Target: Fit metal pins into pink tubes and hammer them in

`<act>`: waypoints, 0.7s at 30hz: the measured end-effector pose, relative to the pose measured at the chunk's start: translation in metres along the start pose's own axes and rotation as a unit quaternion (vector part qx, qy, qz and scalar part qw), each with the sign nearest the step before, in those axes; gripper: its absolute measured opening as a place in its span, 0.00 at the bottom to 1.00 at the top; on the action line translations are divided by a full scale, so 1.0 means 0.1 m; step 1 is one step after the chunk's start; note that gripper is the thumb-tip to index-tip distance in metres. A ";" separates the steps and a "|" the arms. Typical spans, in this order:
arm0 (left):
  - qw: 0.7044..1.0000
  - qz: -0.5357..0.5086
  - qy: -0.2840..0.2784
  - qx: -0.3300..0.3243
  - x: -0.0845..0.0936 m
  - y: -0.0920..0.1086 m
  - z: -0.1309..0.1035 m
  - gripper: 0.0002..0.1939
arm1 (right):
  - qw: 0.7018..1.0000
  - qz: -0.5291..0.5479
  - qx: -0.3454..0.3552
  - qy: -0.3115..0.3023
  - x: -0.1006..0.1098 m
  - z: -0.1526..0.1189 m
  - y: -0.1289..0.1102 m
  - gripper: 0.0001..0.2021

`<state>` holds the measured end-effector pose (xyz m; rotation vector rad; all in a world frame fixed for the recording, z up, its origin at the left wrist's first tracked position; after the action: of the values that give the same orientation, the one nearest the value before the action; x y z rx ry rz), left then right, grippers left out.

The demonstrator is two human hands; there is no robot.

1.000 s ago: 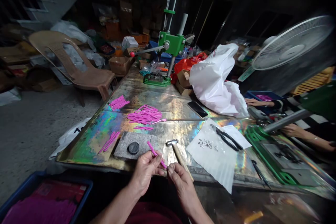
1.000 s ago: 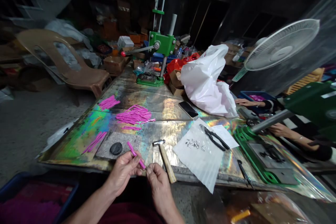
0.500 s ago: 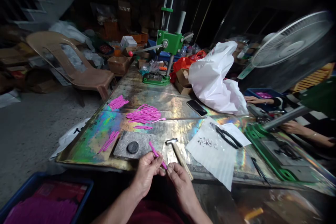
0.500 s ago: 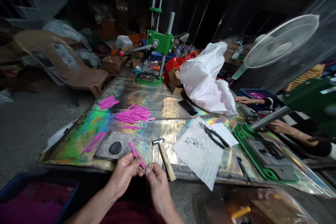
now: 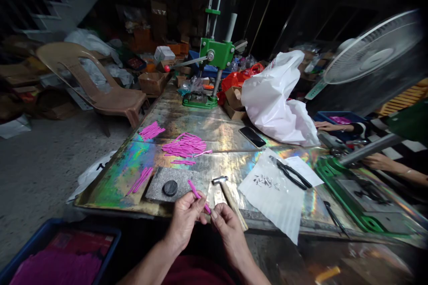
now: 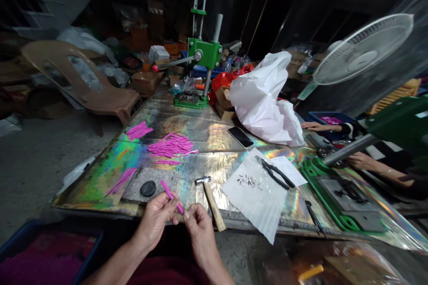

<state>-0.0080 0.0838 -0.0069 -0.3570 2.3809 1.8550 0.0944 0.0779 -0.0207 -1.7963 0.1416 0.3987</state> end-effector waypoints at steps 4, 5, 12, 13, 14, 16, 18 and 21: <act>1.000 -0.003 0.013 -0.005 0.12 0.05 0.00 0.10 | 0.999 -0.026 0.008 -0.022 -0.02 -0.02 -0.04 0.15; 1.000 -0.001 0.026 -0.012 0.20 0.08 0.01 0.11 | 0.999 -0.038 0.012 -0.022 0.01 -0.01 -0.05 0.15; 0.969 0.089 0.186 -0.136 1.02 0.58 0.05 0.06 | 0.984 -0.163 0.053 0.056 0.51 0.03 -0.22 0.17; 0.964 0.104 0.198 -0.146 1.09 0.63 0.05 0.06 | 0.980 -0.179 0.057 0.063 0.56 0.04 -0.23 0.18; 0.960 0.116 0.205 -0.153 1.13 0.67 0.05 0.06 | 0.977 -0.194 0.059 0.067 0.60 0.04 -0.24 0.18; 0.954 0.131 0.214 -0.163 1.18 0.70 0.05 0.05 | 0.972 -0.218 0.058 0.071 0.68 0.06 -0.22 0.18; 0.951 0.141 0.219 -0.168 1.19 0.69 0.06 0.06 | 0.968 -0.230 0.056 0.079 0.75 0.07 -0.19 0.18; 0.948 0.155 0.220 -0.171 1.19 0.64 0.08 0.05 | 0.964 -0.245 0.052 0.089 0.84 0.10 -0.14 0.18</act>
<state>-0.1392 0.0923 0.0250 -0.4948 2.4857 2.5868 0.1750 0.1004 -0.0381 -1.6903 -0.1545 -0.1220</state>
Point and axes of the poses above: each hand's wrist, its own z-axis towards the middle knuckle, its own x-axis out of the back of the hand, y = z × x, the point moved 9 cm from there along z, towards the middle knuckle, and after that the axes turned 11 degrees about z, right-handed, at the moved point
